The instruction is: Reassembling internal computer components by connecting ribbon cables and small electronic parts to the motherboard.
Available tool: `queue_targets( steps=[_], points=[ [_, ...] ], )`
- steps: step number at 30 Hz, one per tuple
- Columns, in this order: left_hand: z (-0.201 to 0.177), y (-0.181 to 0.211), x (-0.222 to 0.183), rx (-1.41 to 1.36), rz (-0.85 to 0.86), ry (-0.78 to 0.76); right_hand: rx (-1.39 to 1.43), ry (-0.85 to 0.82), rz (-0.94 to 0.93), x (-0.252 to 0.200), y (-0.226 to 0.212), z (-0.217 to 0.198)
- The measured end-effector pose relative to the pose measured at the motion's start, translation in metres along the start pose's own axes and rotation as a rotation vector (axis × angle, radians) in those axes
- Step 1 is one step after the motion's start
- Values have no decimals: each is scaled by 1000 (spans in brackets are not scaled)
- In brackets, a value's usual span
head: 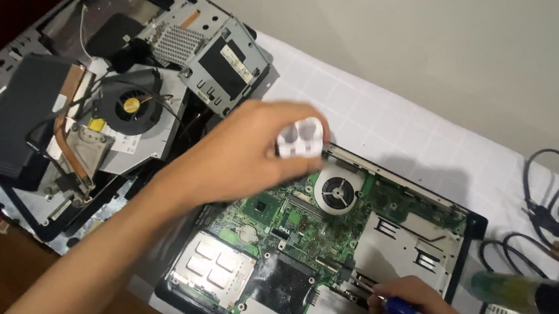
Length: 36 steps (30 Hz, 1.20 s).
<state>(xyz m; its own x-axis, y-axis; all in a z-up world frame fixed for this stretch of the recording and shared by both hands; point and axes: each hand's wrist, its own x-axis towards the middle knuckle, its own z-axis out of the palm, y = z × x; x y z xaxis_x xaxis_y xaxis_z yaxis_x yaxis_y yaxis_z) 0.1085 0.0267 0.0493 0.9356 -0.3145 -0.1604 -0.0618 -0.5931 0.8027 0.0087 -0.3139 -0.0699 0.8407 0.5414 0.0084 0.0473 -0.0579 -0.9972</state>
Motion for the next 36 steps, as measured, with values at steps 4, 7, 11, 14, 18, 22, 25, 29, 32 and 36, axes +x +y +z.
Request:
queue_targets(
  steps=[4, 7, 11, 14, 18, 22, 25, 29, 32, 36],
  points=[
    [-19, 22, -4, 186, -148, -278, -58, -185, -140, 2, 32, -25],
    [-27, 25, -2, 132, -250, -210, -113, -179, -220, -7, 67, -43],
    [-30, 24, -6, 136, -269, -313, -174, -398, -17, -41, 128, -81],
    [-28, 5, -18, 140, -266, -48, -278, -372, 183, -51, 128, -86],
    [-4, -26, -45, 132, -207, 73, -54, -3, 585, -65, 101, -65],
    [0, -27, -62, 177, -248, 236, -263, -22, 382, -63, 101, -58],
    [14, -29, -67, 183, -137, 339, -303, 37, 349, -60, 95, -53],
    [29, -31, -72, 133, 74, 435, -222, -26, 376, -77, 134, -75],
    [35, -24, -71, 155, 123, 394, -296, -91, 296, -69, 119, -73],
    [33, -40, -67, 227, 247, 524, -374, 39, 437, -69, 101, -61]
  ],
)
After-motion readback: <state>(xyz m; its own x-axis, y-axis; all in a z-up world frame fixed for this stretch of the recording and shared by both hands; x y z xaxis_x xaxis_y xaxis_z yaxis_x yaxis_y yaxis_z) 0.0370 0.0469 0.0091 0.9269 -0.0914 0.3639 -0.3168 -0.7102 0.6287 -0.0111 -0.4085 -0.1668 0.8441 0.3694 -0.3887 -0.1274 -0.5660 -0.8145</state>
